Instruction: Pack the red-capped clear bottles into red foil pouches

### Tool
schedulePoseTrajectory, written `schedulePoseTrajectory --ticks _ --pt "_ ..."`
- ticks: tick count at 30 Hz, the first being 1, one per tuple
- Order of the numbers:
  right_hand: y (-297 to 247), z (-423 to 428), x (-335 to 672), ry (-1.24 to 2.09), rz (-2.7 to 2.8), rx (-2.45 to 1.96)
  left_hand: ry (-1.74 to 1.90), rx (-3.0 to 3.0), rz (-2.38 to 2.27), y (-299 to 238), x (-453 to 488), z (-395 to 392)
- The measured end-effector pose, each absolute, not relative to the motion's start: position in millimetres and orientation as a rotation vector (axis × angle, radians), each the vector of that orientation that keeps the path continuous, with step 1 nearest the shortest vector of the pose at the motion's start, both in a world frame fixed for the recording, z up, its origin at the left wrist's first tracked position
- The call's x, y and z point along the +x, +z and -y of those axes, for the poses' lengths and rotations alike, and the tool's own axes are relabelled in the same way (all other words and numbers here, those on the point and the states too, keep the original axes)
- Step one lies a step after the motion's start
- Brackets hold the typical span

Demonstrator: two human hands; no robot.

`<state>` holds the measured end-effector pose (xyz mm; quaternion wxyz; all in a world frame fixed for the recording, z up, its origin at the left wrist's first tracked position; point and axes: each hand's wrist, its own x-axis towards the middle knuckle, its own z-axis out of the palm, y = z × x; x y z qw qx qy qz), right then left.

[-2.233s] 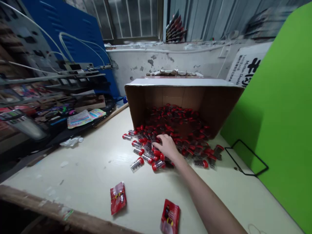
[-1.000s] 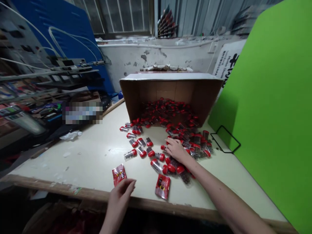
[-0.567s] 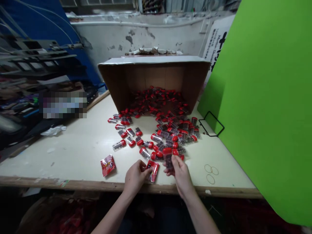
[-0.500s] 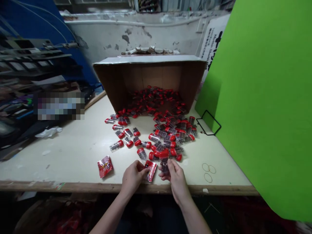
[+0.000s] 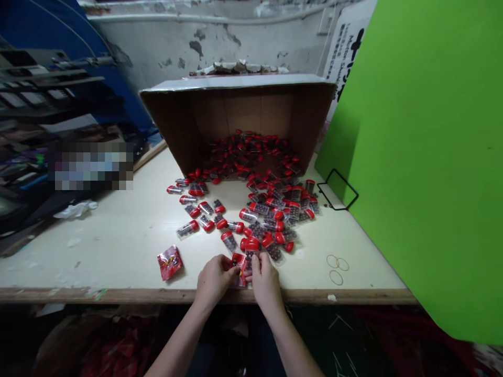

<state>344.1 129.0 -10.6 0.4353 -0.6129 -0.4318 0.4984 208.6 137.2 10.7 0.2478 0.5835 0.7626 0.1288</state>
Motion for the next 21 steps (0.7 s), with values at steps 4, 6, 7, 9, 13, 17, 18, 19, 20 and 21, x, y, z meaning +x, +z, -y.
schedulePoseTrajectory --ticks 4,6,7,9,13,17,18,19,20,21 --pt "-18 -133 327 1.323 1.086 -1.477 0.346 1.55 -2.126 9 190 -130" --pt "-20 -134 319 1.366 1.087 -1.446 0.355 1.517 -2.158 9 180 -126" --pt "-21 -135 316 1.385 1.083 -1.432 0.367 1.506 -2.168 9 176 -124" --pt "-20 -134 314 1.412 1.065 -1.41 0.411 1.496 -2.176 9 172 -121" --pt "-9 -126 328 1.427 1.015 -1.394 0.498 1.486 -2.21 9 175 -117" --pt "3 -114 342 1.492 0.929 -1.369 0.53 1.46 -2.226 9 179 -117" --pt "5 -111 344 1.51 0.904 -1.363 0.544 1.443 -2.211 8 178 -118" --pt "7 -110 344 1.525 0.885 -1.357 0.565 1.421 -2.194 7 177 -118" --pt "8 -108 343 1.534 0.876 -1.35 0.592 1.397 -2.179 7 175 -119" --pt "8 -107 342 1.541 0.872 -1.342 0.625 1.372 -2.165 6 173 -119"
